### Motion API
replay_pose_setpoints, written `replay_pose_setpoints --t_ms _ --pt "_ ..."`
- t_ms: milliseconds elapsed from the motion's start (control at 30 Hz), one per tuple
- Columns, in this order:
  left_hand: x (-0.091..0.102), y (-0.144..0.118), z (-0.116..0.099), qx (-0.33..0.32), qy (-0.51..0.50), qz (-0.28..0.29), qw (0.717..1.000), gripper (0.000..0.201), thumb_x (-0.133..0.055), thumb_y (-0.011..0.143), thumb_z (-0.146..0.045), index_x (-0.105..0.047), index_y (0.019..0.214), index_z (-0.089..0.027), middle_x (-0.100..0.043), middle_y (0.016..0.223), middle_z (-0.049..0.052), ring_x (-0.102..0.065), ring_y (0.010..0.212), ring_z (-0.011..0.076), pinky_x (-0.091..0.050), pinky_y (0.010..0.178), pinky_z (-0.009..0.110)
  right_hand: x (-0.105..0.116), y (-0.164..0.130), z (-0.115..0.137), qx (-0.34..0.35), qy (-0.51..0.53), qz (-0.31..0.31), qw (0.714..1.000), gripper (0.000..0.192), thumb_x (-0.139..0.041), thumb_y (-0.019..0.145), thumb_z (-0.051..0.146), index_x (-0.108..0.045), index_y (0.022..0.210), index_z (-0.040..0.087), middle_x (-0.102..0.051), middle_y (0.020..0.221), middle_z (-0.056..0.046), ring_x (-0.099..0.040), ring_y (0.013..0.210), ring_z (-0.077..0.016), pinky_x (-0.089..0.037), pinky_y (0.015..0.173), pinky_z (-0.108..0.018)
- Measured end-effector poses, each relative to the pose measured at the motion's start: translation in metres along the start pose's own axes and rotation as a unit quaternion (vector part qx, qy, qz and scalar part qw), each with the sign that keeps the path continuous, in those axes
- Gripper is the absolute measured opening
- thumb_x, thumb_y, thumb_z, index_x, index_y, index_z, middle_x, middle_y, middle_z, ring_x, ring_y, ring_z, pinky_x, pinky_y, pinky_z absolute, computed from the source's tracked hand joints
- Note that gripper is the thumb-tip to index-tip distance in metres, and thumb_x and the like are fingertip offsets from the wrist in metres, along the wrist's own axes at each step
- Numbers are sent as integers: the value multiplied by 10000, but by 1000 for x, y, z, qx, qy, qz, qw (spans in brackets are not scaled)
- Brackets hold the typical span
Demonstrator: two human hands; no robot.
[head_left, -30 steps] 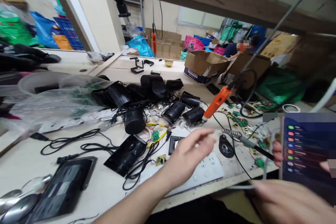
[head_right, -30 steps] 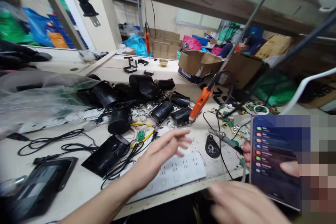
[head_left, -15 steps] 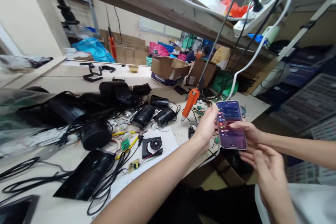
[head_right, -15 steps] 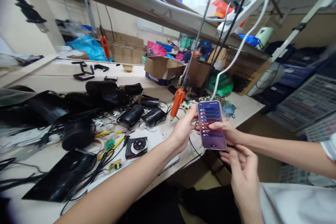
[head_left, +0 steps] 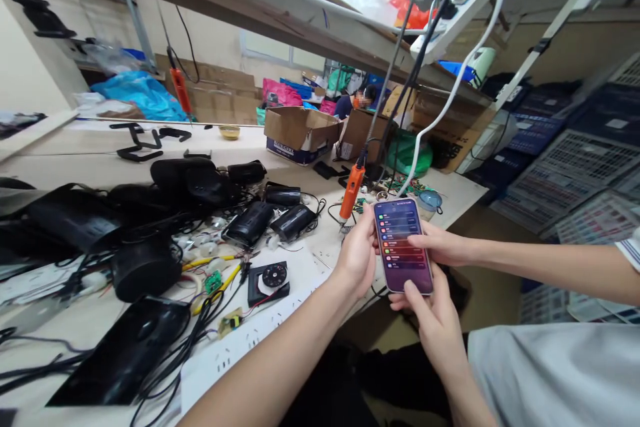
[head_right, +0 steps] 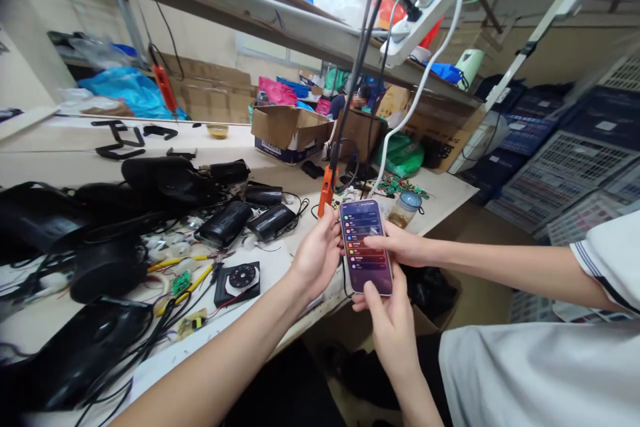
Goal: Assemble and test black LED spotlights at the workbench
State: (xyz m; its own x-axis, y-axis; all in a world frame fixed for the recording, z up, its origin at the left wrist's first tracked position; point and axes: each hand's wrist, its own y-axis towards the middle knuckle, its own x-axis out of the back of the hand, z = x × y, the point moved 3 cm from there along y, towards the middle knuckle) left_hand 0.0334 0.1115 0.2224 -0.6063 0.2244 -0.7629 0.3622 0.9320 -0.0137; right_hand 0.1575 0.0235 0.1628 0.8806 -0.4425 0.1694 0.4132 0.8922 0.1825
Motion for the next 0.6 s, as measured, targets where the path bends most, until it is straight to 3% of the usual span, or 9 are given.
replay_pose_setpoints --t_ms 133,267,467,600 --pt "-7 -10 0 14 -30 26 999 453 -470 934 -540 -696 991 -153 -724 891 74 -647 843 206 -478 814 307 -6 -5 4 14 19 10 1000 733 -730 782 441 -377 1391 235 -691 1066 -86 -702 717 -218 -606 651 -375" --pt "-5 -13 0 29 -45 30 998 433 -488 927 -533 -700 931 -155 -723 887 81 -658 845 217 -501 827 325 -10 -6 -2 2 22 30 999 634 -705 799 458 -436 1321 220 -706 910 -47 -681 638 -203 -598 613 -359" --pt "21 -16 4 43 -25 -1 999 406 -476 944 -503 -693 976 -161 -709 924 74 -640 875 195 -496 809 286 -18 -4 -20 -57 71 98 991 499 -778 723 464 -566 1087 196 -713 838 -41 -675 623 -196 -586 555 -316" --pt "43 -23 15 70 -26 -21 997 365 -534 920 -490 -675 1022 -169 -701 986 75 -631 950 199 -492 833 278 -28 -3 -33 -140 108 122 977 501 -653 794 608 -613 1045 177 -709 850 -68 -640 551 -192 -513 401 -286"
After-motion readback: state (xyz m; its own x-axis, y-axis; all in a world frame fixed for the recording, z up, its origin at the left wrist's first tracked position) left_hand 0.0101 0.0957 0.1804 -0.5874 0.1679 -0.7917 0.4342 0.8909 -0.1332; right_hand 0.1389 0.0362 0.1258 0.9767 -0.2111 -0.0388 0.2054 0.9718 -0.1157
